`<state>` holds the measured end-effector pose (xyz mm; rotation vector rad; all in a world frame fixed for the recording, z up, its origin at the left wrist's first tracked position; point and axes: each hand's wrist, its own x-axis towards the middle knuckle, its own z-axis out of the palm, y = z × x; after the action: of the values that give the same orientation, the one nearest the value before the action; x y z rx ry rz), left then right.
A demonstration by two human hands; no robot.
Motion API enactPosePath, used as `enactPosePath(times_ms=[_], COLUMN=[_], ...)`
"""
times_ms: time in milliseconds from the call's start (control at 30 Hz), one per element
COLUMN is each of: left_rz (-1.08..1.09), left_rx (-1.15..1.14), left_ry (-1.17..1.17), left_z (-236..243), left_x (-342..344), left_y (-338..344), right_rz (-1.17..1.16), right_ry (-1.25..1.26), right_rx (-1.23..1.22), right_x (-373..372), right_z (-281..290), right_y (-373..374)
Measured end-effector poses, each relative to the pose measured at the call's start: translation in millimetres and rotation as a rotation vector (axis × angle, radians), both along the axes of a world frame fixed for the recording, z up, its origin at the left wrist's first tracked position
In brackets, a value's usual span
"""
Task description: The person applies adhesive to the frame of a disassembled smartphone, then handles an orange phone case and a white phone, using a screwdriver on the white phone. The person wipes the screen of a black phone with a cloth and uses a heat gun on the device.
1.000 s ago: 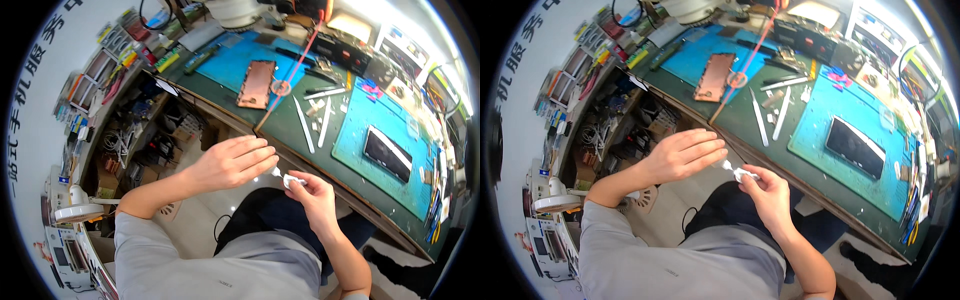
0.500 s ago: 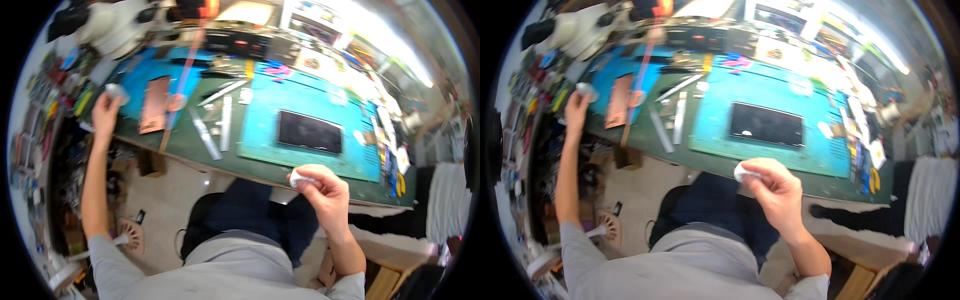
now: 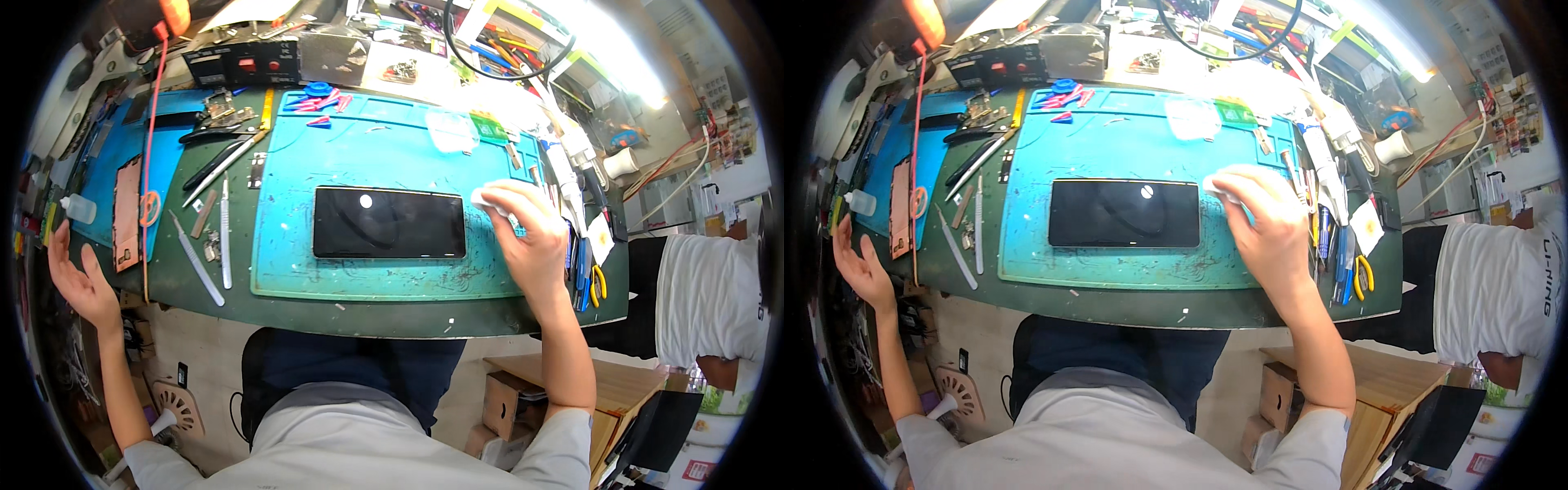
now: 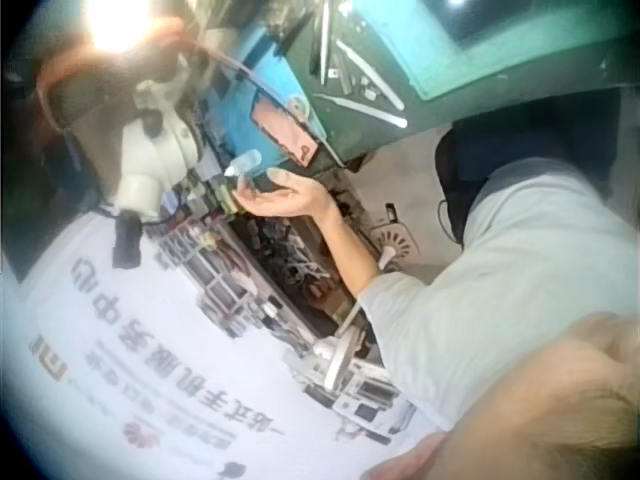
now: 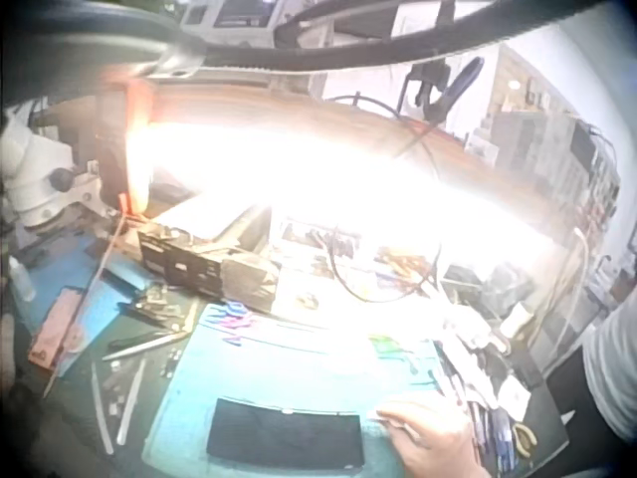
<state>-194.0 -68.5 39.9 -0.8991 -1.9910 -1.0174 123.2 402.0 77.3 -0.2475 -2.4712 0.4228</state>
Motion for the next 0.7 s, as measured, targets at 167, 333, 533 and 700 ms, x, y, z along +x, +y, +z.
enactPosePath(times_ms=[167,333,533,700], left_rz=[-0.25,-0.461,-0.478,-0.468], left_rx=[-0.228,-0.521,-0.546,-0.52], left_ry=[0.025,0.199,0.167,0.168], left_z=[4,4,8,1], left_x=[55,81,79,79], left_y=[48,87,105,98], right_rz=[0.179,0.281,0.333,0.385], right_ry=[-0.029,-0.159,-0.179,-0.146], right_rx=[0.078,0.218,0.223,0.062], right_x=[-20,-12,13,59], right_z=[-2,-9,-9,-1], right_y=[10,14,0,-25])
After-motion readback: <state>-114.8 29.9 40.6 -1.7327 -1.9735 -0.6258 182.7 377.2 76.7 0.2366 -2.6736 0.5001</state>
